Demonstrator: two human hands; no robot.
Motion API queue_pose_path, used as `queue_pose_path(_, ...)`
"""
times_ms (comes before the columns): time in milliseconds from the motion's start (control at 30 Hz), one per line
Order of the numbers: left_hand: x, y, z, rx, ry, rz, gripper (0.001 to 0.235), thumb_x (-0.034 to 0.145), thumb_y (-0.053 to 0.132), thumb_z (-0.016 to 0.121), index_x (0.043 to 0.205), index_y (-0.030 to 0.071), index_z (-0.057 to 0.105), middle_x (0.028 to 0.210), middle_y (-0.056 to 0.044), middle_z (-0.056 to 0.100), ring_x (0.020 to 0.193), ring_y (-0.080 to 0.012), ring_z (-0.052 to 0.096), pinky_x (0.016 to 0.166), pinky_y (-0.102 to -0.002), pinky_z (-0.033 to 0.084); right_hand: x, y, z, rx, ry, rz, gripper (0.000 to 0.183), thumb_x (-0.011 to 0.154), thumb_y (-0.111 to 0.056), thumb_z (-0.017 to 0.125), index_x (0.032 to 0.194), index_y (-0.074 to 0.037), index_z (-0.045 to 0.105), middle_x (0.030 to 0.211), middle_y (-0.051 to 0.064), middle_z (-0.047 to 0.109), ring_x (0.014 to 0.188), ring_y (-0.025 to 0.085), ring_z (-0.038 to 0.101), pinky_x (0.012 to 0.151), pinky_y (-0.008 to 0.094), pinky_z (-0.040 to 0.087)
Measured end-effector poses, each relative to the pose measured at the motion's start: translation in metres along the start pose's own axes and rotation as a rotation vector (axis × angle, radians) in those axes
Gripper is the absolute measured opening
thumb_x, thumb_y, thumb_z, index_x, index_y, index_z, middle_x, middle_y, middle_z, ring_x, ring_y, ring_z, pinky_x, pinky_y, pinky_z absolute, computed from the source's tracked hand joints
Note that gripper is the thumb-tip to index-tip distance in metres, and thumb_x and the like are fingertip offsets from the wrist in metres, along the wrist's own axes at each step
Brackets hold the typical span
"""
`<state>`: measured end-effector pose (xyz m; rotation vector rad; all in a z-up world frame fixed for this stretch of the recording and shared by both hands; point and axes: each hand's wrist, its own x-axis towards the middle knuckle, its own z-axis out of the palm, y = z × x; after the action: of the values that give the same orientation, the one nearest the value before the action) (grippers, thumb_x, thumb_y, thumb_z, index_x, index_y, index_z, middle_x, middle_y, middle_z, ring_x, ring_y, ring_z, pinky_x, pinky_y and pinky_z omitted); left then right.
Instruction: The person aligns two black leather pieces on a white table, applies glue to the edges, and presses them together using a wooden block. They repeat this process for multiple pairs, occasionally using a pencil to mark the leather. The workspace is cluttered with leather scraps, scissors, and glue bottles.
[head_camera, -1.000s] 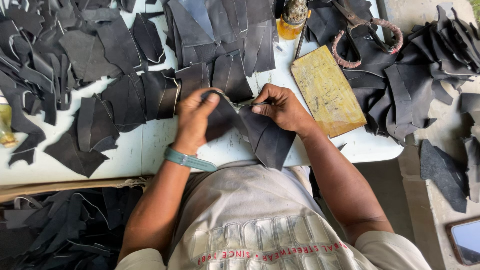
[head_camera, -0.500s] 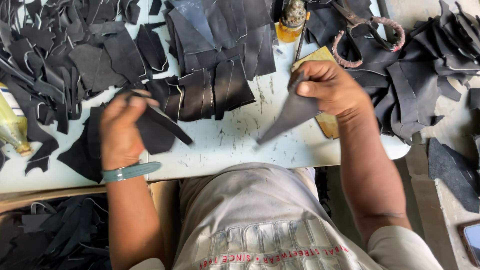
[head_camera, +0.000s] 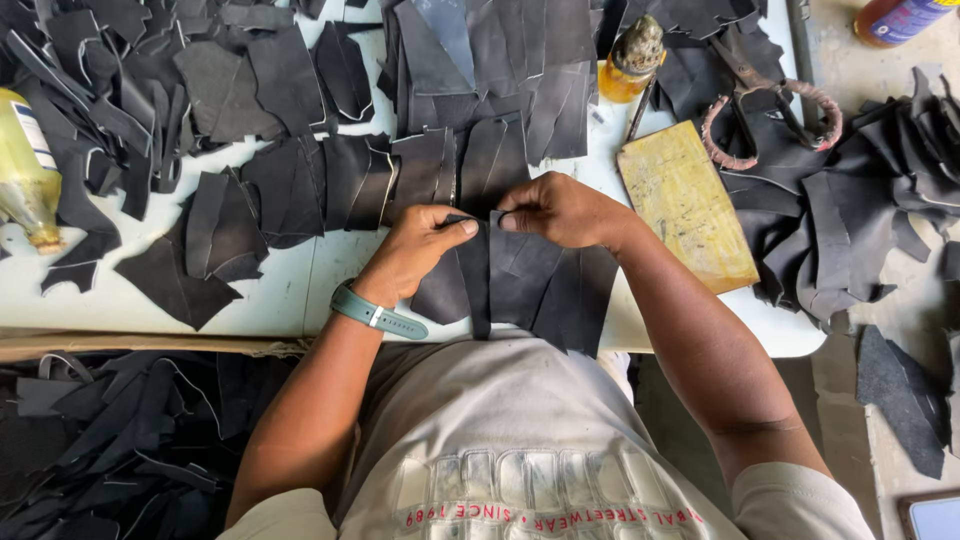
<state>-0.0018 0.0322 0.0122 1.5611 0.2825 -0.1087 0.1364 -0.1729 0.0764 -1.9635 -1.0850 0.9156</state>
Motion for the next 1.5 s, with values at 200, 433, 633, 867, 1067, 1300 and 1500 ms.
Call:
queue_pose_path(200, -0.003, 0.001, 0.006, 0.01, 0.058, 0.041, 0.023, 0.094, 0.018, 0.074, 0.105, -0.002, 0.077, 0.081, 0.003, 0.068, 0.074, -0.0033, 0.055, 0.065, -0.022, 0.046, -0.003, -0.013, 0.003, -0.107, 0.028, 0.085, 0.028, 0.092, -0.026, 0.071, 0.113, -0.008, 0.076, 0.097, 0.008, 0.08, 0.091, 0.019, 0.074, 0.084, 0.034, 0.056)
queue_pose_path(433, -0.008, 0.01, 0.011, 0.101, 0.094, 0.075, 0.026, 0.095, 0.02, 0.073, 0.107, -0.002, 0.077, 0.075, 0.003, 0.065, 0.067, -0.0036, 0.052, 0.057, -0.022, 0.045, -0.002, -0.015, 0.003, -0.145, 0.033, 0.097, 0.029, 0.091, -0.027, 0.071, 0.112, -0.009, 0.077, 0.098, 0.009, 0.08, 0.092, 0.021, 0.075, 0.086, 0.035, 0.056)
queue_pose_path(633, -0.01, 0.014, 0.012, 0.106, 0.095, 0.074, 0.025, 0.095, 0.019, 0.072, 0.107, -0.003, 0.076, 0.076, 0.001, 0.067, 0.068, -0.004, 0.055, 0.058, -0.022, 0.047, -0.002, -0.015, 0.005, -0.19, 0.042, 0.095, 0.029, 0.091, -0.028, 0.072, 0.112, -0.009, 0.077, 0.099, 0.01, 0.079, 0.093, 0.023, 0.075, 0.086, 0.037, 0.056)
queue_pose_path(867, -0.011, 0.017, 0.017, 0.235, 0.138, 0.11, 0.023, 0.096, 0.018, 0.072, 0.108, -0.001, 0.075, 0.077, -0.003, 0.069, 0.069, -0.0064, 0.055, 0.06, -0.024, 0.048, -0.001, -0.017, 0.011, -0.24, 0.084, 0.141, 0.025, 0.091, -0.023, 0.072, 0.108, -0.006, 0.077, 0.088, 0.015, 0.077, 0.081, 0.025, 0.073, 0.079, 0.037, 0.055)
queue_pose_path(1067, -0.023, 0.044, 0.012, 0.058, -0.077, 0.133, 0.029, 0.084, 0.004, 0.077, 0.112, 0.002, 0.071, 0.093, -0.002, 0.072, 0.082, -0.0055, 0.066, 0.073, -0.022, 0.056, -0.008, -0.007, -0.001, 0.159, 0.003, -0.004, 0.02, 0.092, -0.016, 0.074, 0.105, -0.002, 0.078, 0.088, 0.005, 0.078, 0.083, 0.011, 0.068, 0.081, 0.03, 0.054)
queue_pose_path(1300, -0.026, 0.063, 0.015, 0.009, -0.133, 0.2, 0.034, 0.082, -0.003, 0.077, 0.114, 0.001, 0.066, 0.1, -0.002, 0.068, 0.089, -0.0066, 0.065, 0.079, -0.022, 0.056, -0.024, -0.019, -0.01, 0.277, -0.049, -0.037, 0.031, 0.081, -0.005, 0.083, 0.11, 0.002, 0.075, 0.093, 0.005, 0.078, 0.085, 0.01, 0.068, 0.079, 0.027, 0.056)
queue_pose_path(1500, -0.026, 0.064, 0.016, -0.029, -0.067, 0.19, 0.037, 0.08, -0.001, 0.078, 0.114, 0.001, 0.064, 0.102, -0.003, 0.067, 0.088, -0.0074, 0.065, 0.078, -0.022, 0.056, -0.025, -0.028, -0.011, 0.217, 0.048, -0.052, 0.032, 0.078, -0.003, 0.082, 0.109, 0.002, 0.075, 0.093, 0.005, 0.078, 0.086, 0.009, 0.071, 0.08, 0.026, 0.059)
